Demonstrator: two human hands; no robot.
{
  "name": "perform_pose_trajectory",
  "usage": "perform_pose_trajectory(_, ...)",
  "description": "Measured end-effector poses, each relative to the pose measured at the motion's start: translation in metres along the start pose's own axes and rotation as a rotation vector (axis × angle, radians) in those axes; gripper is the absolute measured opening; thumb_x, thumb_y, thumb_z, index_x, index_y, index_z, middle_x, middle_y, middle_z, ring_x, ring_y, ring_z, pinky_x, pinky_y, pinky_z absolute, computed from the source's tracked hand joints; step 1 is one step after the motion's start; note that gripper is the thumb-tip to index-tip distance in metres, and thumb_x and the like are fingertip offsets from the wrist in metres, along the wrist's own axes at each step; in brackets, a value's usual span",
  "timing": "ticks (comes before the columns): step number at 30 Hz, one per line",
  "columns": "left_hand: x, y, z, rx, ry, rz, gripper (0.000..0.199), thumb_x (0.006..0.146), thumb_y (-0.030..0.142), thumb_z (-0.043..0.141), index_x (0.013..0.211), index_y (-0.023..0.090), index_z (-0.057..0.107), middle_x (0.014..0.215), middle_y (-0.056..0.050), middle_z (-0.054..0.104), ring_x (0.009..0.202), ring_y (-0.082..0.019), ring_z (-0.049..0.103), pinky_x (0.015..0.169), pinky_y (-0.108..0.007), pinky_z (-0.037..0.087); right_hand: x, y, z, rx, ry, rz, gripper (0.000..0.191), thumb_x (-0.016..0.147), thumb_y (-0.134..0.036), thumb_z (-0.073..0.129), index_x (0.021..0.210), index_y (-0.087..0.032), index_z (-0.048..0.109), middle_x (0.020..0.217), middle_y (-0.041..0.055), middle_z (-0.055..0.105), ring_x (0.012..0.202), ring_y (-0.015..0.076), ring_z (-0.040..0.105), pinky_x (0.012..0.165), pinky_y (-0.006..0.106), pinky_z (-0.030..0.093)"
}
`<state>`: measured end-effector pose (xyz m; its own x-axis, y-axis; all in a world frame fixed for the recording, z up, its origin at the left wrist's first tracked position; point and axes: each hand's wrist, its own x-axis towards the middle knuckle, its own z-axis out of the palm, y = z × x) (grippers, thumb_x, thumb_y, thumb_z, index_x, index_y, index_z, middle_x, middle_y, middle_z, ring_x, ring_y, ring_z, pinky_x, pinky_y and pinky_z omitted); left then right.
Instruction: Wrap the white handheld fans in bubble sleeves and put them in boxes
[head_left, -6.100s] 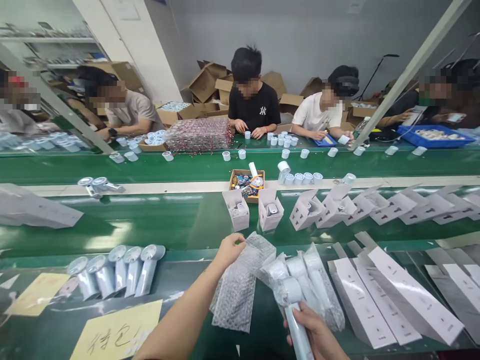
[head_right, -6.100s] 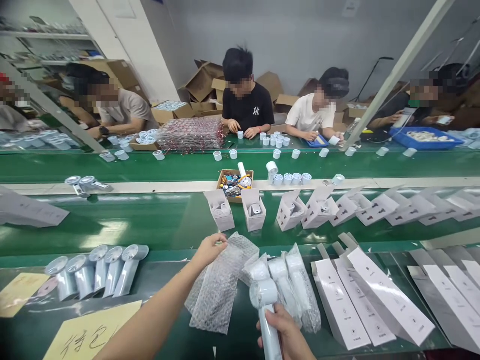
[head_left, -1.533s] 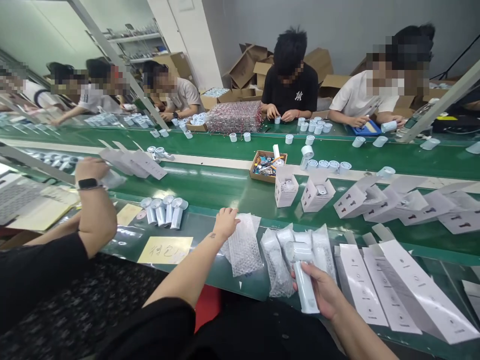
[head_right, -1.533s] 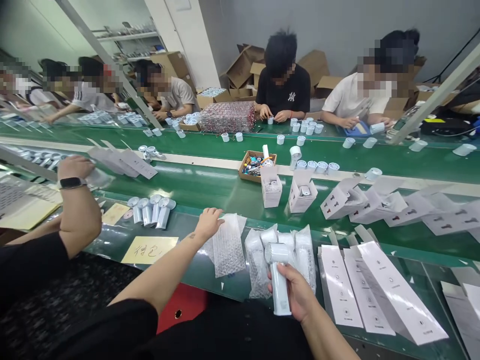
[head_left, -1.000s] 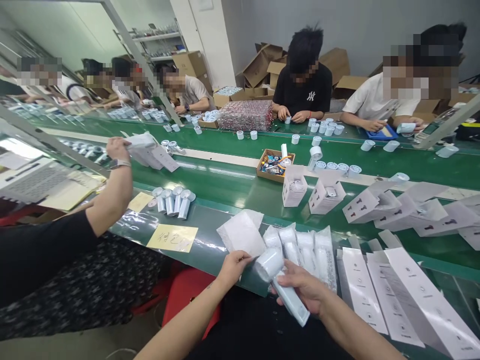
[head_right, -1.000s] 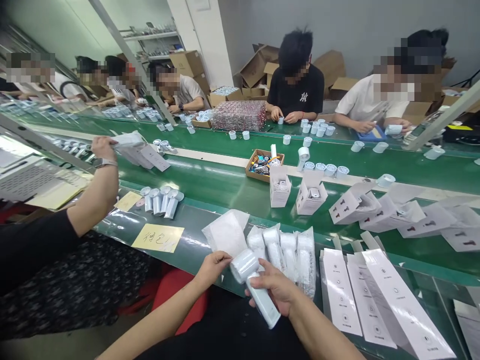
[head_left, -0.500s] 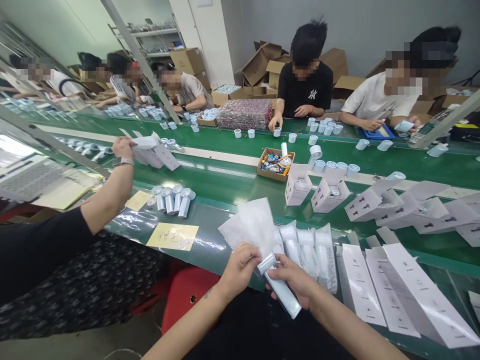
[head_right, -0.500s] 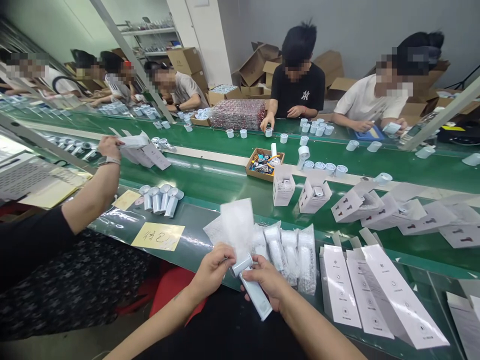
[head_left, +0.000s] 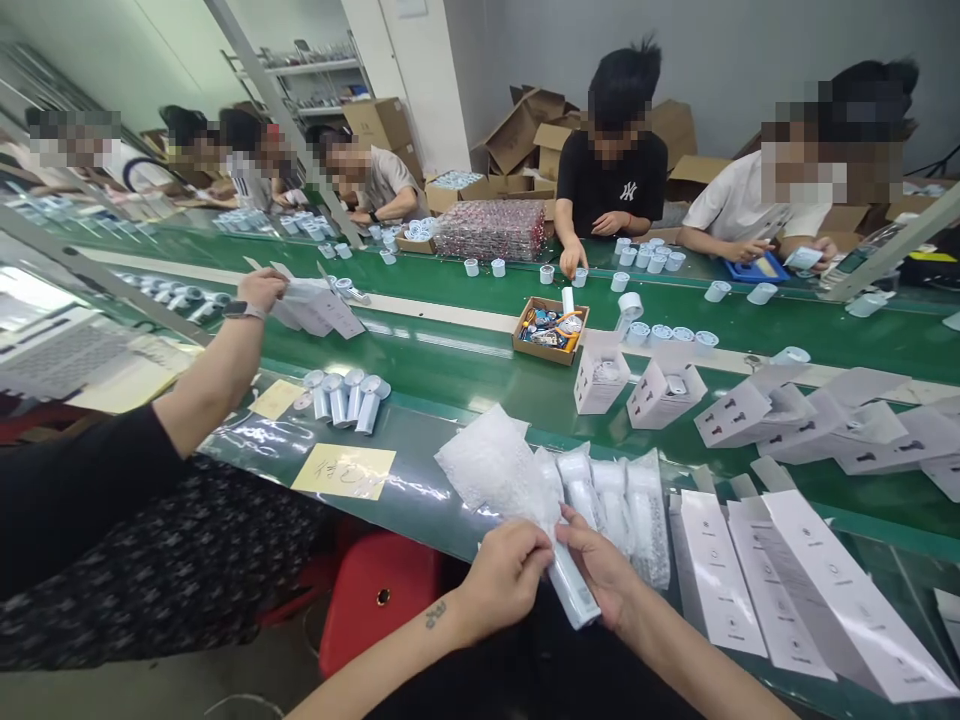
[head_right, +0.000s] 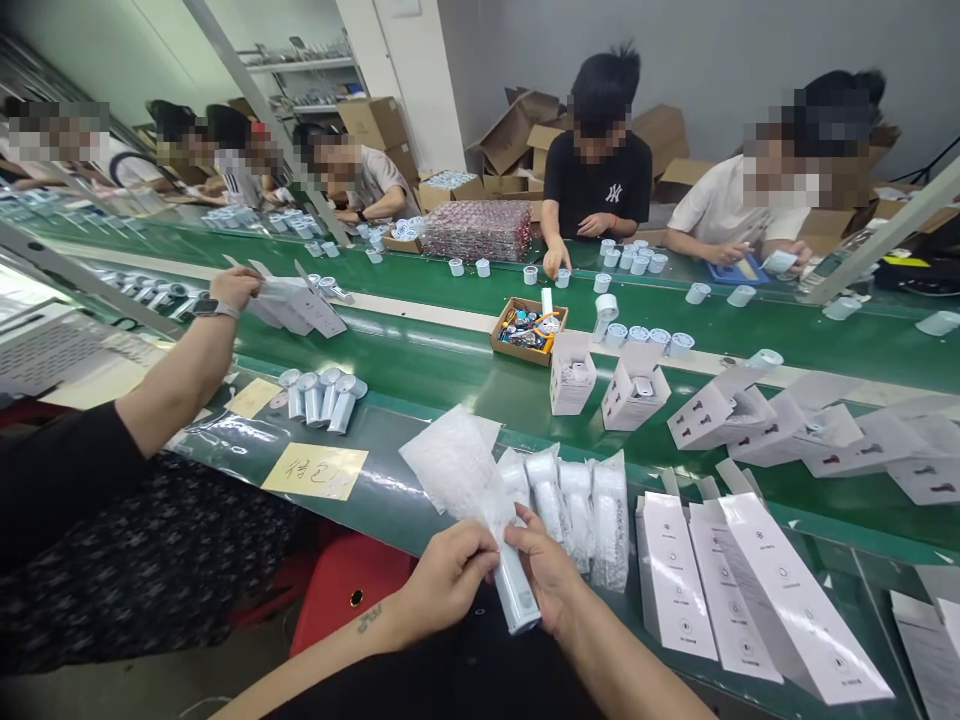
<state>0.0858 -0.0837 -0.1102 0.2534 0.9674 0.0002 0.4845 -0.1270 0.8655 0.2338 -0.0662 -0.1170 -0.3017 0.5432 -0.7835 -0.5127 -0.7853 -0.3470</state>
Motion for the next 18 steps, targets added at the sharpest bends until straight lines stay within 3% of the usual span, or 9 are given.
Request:
perform_pose_trajectory(4,0.011,0.008,-0.015,-0.156,0.060,-0.314,0.015,0.080,0.023,0.052,0.067,0.017,0.057,0.062,0.001,0.055,0.061,-0.013,0.050,0.061,-0.025,0.040,-0.012,-0.001,-0.012,-0.296,0.084,0.022,0.025,0.073,-0.030,0.070,0.072,-0.022,0.046,0.057,-0.0043,0.053,0.054,0.0133,0.052,0.053,0.024,0.041)
perform_pose_trajectory(7,0.007,0.009,-0.033,-0.286,0.010,-0.407,0.015,0.077,0.028,0.055,0.066,0.017,0.056,0.057,0.003,0.048,0.055,-0.012,0.044,0.056,-0.024,0.037,-0.035,-0.013,-0.033,-0.715,0.082,-0.181,0.032,0.074,-0.040,0.072,0.064,-0.020,0.049,0.057,-0.0052,0.045,0.056,0.0116,0.041,0.052,0.023,0.032)
perform_pose_trajectory(9,0.001,0.012,-0.045,-0.356,0.027,-0.424,0.016,0.077,0.030,0.055,0.067,0.017,0.055,0.058,0.004,0.047,0.054,-0.011,0.042,0.054,-0.023,0.036,-0.050,-0.024,-0.046,-0.806,0.028,-0.299,0.035,0.075,-0.046,0.073,0.064,-0.020,0.052,0.063,-0.0037,0.048,0.064,0.0133,0.044,0.059,0.024,0.037)
perform_pose_trajectory(11,-0.003,0.020,-0.053,-0.422,-0.006,-0.348,0.017,0.078,0.030,0.055,0.068,0.017,0.056,0.061,0.003,0.050,0.056,-0.010,0.044,0.057,-0.023,0.038,-0.057,-0.032,-0.049,-0.650,-0.002,-0.288,0.035,0.074,-0.051,0.073,0.070,-0.022,0.056,0.078,-0.0010,0.056,0.079,0.0169,0.052,0.074,0.027,0.044)
perform_pose_trajectory(13,-0.006,0.028,-0.054,-0.493,-0.152,-0.198,0.016,0.078,0.029,0.058,0.068,0.016,0.059,0.064,0.001,0.054,0.060,-0.010,0.048,0.060,-0.022,0.040,-0.055,-0.033,-0.039,-0.393,0.042,-0.125,0.042,0.069,-0.059,0.075,0.086,-0.024,0.059,0.095,0.0024,0.061,0.094,0.0223,0.058,0.087,0.034,0.048)
perform_pose_trajectory(15,-0.008,0.035,-0.050,-0.580,-0.309,-0.094,0.016,0.077,0.027,0.062,0.067,0.015,0.060,0.063,0.001,0.056,0.059,-0.010,0.050,0.061,-0.021,0.041,-0.044,-0.025,-0.019,-0.203,0.055,0.091,0.062,0.064,-0.069,0.072,0.105,-0.024,0.058,0.103,0.0077,0.063,0.100,0.0285,0.062,0.088,0.043,0.050)
perform_pose_trajectory(18,-0.009,0.033,-0.044,-0.616,-0.370,0.036,0.017,0.079,0.027,0.061,0.065,0.016,0.061,0.063,-0.001,0.060,0.061,-0.011,0.056,0.064,-0.022,0.046,-0.021,-0.002,0.017,-0.173,-0.119,0.247,0.074,0.066,-0.071,0.068,0.113,-0.016,0.057,0.094,0.0130,0.067,0.094,0.0336,0.066,0.083,0.047,0.052)
